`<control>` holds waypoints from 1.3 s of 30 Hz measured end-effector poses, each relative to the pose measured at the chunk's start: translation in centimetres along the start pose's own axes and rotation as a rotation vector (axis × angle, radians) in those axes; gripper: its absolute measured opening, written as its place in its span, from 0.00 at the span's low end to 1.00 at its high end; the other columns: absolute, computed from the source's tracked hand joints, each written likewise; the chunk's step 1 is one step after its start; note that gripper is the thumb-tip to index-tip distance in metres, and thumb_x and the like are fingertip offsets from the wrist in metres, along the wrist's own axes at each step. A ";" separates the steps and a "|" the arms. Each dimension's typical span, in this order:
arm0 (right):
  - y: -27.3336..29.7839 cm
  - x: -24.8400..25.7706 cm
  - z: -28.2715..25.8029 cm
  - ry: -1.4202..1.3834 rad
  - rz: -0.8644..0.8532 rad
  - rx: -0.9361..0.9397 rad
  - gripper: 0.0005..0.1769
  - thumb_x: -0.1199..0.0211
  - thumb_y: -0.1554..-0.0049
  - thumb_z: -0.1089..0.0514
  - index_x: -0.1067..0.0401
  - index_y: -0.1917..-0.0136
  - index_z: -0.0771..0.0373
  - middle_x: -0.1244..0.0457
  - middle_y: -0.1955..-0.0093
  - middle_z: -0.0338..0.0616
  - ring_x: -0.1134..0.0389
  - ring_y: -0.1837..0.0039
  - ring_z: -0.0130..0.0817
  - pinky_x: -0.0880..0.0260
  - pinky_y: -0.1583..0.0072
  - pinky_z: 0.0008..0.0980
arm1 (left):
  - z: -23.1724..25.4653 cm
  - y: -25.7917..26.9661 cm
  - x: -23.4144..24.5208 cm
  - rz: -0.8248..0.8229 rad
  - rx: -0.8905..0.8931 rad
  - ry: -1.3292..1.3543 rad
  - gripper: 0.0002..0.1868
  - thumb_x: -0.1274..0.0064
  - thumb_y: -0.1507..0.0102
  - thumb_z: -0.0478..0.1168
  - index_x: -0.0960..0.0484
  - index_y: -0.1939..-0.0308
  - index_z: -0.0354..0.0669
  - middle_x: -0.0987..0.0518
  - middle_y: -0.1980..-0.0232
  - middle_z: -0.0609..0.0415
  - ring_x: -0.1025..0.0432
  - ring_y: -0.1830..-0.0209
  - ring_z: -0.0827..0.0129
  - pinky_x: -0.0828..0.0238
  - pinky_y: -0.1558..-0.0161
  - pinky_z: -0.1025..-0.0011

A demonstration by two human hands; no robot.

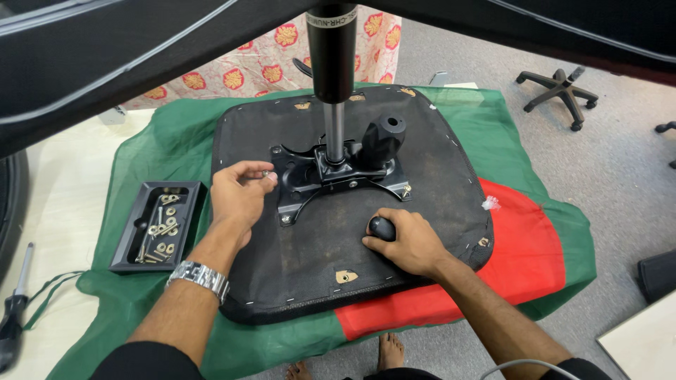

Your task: The person attaches the gas lift mechanism to the underside of an office chair seat. They align the metal mounting plate, insert bolts and washers into the holes, and tighten them using a screwdriver.

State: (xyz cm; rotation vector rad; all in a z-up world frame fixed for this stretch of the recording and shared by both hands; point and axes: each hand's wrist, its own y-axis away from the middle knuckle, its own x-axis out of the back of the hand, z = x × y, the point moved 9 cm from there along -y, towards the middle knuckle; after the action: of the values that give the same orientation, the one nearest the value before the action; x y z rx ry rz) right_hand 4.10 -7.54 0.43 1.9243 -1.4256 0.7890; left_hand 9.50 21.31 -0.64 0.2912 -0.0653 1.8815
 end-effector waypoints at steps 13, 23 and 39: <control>0.2 0.1 1.1 0.016 0.057 -0.128 0.17 0.29 0.51 0.46 0.23 0.56 0.60 0.29 0.61 0.50 0.26 0.56 0.49 0.28 0.51 0.45 | 2.1 -9.0 -3.4 -0.061 -0.378 -0.583 0.10 0.34 0.44 0.31 0.13 0.59 0.39 0.15 0.65 0.48 0.19 0.63 0.62 0.23 0.55 0.65; 0.3 0.0 0.9 -0.002 0.056 -0.171 0.16 0.31 0.50 0.46 0.23 0.57 0.60 0.29 0.63 0.49 0.26 0.59 0.47 0.28 0.53 0.44 | 4.4 -9.1 -4.4 -0.139 -0.497 -0.848 0.11 0.41 0.43 0.29 0.11 0.56 0.39 0.16 0.56 0.37 0.21 0.54 0.45 0.24 0.50 0.55; 0.2 0.3 0.9 0.019 0.079 -0.144 0.18 0.30 0.51 0.44 0.23 0.57 0.61 0.29 0.63 0.51 0.27 0.58 0.51 0.28 0.53 0.46 | 3.7 -7.1 -5.5 -0.122 -0.704 -0.825 0.14 0.45 0.45 0.30 0.12 0.57 0.33 0.18 0.57 0.33 0.22 0.55 0.42 0.25 0.47 0.54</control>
State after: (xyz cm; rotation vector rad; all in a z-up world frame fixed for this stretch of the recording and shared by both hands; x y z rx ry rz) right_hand 4.03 -8.42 0.10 1.7569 -1.5122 0.7180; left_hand 18.43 17.87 0.96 0.5387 -1.2041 1.3979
